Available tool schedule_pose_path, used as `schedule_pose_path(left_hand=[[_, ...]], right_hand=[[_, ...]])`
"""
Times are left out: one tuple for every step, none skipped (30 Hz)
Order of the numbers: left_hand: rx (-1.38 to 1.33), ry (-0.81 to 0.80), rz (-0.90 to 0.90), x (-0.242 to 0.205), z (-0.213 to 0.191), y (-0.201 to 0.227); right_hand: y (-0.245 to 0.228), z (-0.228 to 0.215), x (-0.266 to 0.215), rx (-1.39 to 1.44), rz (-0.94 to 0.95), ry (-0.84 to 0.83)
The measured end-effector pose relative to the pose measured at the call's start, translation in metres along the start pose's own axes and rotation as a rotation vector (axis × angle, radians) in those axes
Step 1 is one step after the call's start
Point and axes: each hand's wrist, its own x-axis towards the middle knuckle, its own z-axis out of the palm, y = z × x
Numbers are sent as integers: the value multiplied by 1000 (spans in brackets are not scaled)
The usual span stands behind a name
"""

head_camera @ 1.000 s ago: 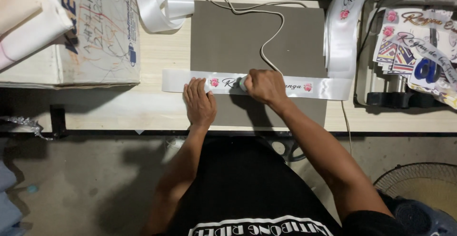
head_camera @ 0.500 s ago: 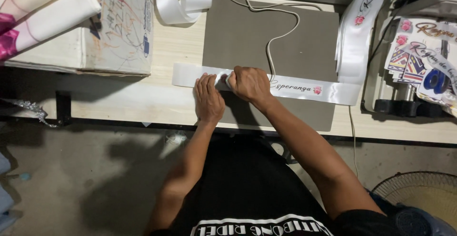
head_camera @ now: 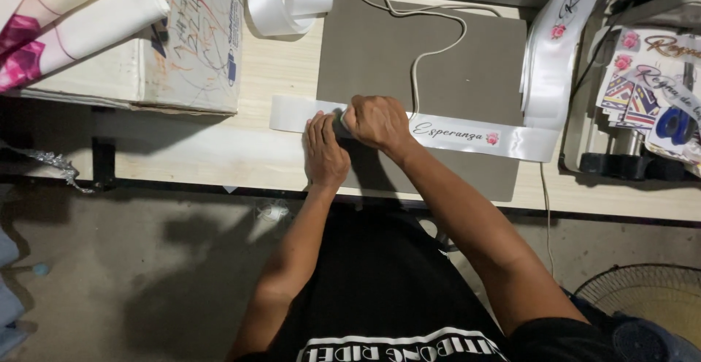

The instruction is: The person irons printed text onto white satin sashes using a handheld heat press. They position the sash on a flat surface, apply the heat tool along the printed area, then peel off the backing and set the finished sash aside. The process is repeated for multiple sashes with different printed names.

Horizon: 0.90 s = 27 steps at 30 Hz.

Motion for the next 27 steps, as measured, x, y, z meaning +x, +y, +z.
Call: schedule_pose_path(left_hand=[[16, -13, 2, 2, -1, 0], [32, -27, 4, 4, -1, 1], [26, -28, 6, 3, 2, 1], [36, -34, 6, 3, 5, 1], [52, -40, 5, 1, 6, -1], [52, -40, 6, 1, 7, 0], [87, -31, 4, -1, 7, -1], [122, -23, 2, -3, 6, -1], [119, -24, 5, -2, 5, 0], [120, -37, 15, 0, 4, 0], [120, -52, 27, 1, 3, 2], [117, -54, 31, 1, 2, 3], [107, -65, 17, 1, 1, 4], [97, -76, 4, 1, -1, 5], [95, -78, 7, 2, 0, 4], [95, -89, 10, 2, 1, 4], [97, -102, 13, 2, 1, 3], [97, -106, 17, 1, 1, 3], [100, -105, 14, 1, 2, 3], [104, -104, 11, 1, 3, 3], [103, -108, 15, 1, 3, 3], [99, -92, 20, 0, 4, 4], [97, -76, 24, 0, 4, 3], [97, -79, 27, 1, 3, 4], [103, -77, 25, 1, 3, 5], [109, -75, 23, 1, 2, 5], [110, -76, 25, 2, 3, 5]], right_hand=[[0, -1, 0, 3, -9, -9], [0, -2, 0, 6, -18, -18], [4, -2, -2, 1, -15, -16], [8, -1, -4, -9, -12, -8], [11, 1, -6, -13, -14, 1], [17, -3, -7, -13, -14, 2], [21, -5, -10, -27, 22, -36], [25, -7, -13, -41, 58, -74], [36, -12, -17, -43, 62, -71], [47, -16, -22, -58, 118, -129], [58, -21, -27, -73, 176, -186], [71, -27, -35, -74, 181, -184], [83, -32, -44, -88, 185, -171], [94, -37, -52, -103, 189, -158], [104, -45, -58, -103, 193, -156], [114, -52, -63, -119, 223, -164], [124, -59, -69, -134, 254, -172], [130, -65, -75, -132, 259, -171], [137, -72, -80, -142, 308, -208], [144, -79, -86, -152, 358, -245], [150, -83, -91, -151, 363, -243], [156, -87, -97, -162, 330, -212], [162, -90, -101, -171, 296, -181], [167, -92, -105, -169, 299, -179], [173, -93, -109, -170, 279, -157], [179, -95, -113, -172, 260, -135], [183, -98, -115, -169, 261, -134]])
